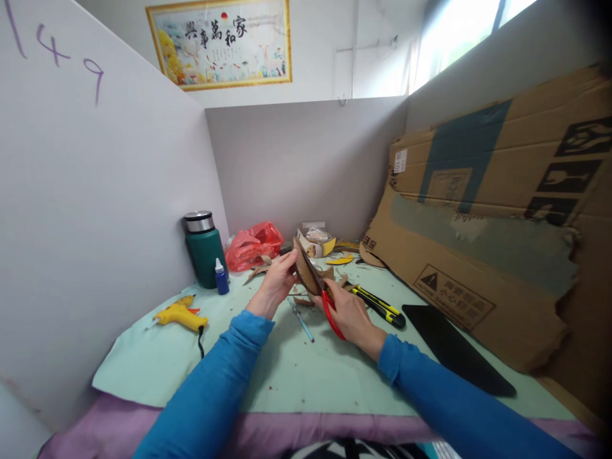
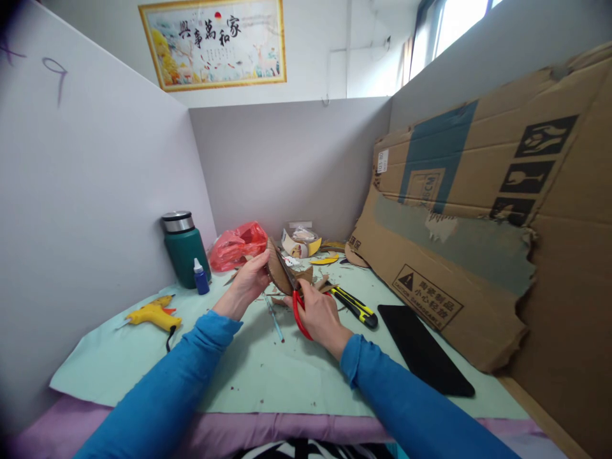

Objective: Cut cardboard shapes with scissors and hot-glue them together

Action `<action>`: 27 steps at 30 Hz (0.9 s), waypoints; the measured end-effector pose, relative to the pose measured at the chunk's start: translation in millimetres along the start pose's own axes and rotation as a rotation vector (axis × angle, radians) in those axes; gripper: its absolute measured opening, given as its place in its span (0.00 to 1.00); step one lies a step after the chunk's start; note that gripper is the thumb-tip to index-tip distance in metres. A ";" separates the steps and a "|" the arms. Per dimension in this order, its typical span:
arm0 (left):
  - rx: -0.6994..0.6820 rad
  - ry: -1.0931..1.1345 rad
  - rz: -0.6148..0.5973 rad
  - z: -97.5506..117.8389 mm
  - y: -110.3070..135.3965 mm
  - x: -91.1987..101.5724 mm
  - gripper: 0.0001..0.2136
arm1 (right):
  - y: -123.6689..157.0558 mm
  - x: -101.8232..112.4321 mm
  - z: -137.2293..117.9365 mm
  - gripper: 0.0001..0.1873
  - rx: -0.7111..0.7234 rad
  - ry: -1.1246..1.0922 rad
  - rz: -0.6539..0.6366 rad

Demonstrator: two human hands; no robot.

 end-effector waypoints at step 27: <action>0.010 -0.006 0.030 1.3 1.0 1.0 0.13 | -1.0 -2.2 -0.6 0.23 0.007 -0.026 -0.055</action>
Point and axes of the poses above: each hand's wrist, its own y-axis away from the middle knuckle, its own x-axis out of the back of the hand, z = x × y, the point moved 6 cm from there along -y, towards the middle knuckle, and after that the axes turned 15 degrees about x, right-handed, at the moved point
